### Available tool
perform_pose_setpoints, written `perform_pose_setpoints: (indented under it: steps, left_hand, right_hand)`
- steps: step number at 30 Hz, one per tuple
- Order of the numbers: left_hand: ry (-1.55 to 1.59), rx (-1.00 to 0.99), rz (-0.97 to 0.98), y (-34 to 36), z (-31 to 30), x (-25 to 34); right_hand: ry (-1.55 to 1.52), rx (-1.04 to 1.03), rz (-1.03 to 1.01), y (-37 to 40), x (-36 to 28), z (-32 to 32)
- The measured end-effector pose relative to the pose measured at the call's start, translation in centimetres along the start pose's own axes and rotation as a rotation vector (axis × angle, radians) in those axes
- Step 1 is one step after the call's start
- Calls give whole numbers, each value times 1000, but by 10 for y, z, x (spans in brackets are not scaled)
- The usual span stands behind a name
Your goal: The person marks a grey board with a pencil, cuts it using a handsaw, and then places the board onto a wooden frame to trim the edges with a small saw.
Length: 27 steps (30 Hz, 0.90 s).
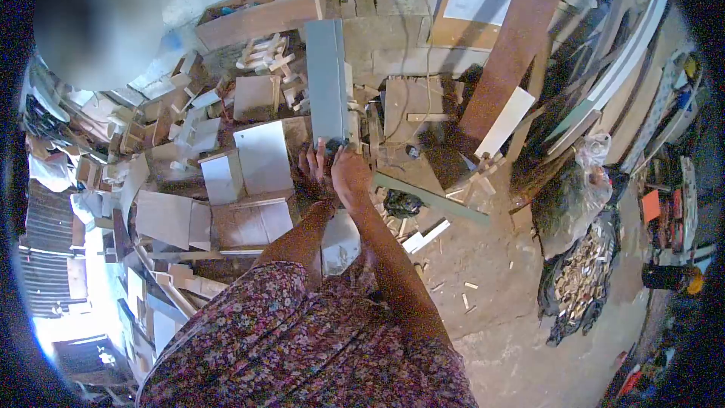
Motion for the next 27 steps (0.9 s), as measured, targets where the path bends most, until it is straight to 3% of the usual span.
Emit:
perform_pose_setpoints:
  steps: [4,8,9,15,20,23,25,27]
  left_hand:
    - [72,47,-44,0,-19,5]
    - [137,99,-67,2,-10,3]
    - [124,92,-80,1,-10,2]
    - [276,93,-73,1,-9,0]
    - [199,70,-80,4,-4,3]
    - [158,74,-126,2,1,3]
    - [74,62,-144,5,0,2]
    - [114,70,-102,4,-2,1]
  right_hand:
    - [55,-29,24,23,6,-2]
    - [95,79,-89,50,11,-8]
    - [147,9,3,46,13,-5]
    - [124,87,-52,-4,2,5]
    - [137,3,-87,45,8,-4]
    - [65,-84,73,69,25,-4]
    - [158,140,-150,58,15,-14]
    - [134,100,-157,24,13,-4]
Point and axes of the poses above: each hand's wrist, its own y-axis away from the middle knuckle, its own z-axis out of the palm, x = y × z, the point moved 7 cm from there along -y, towards the middle knuckle, and after that the axes turned 8 degrees about -y, right-handed, at the moved point
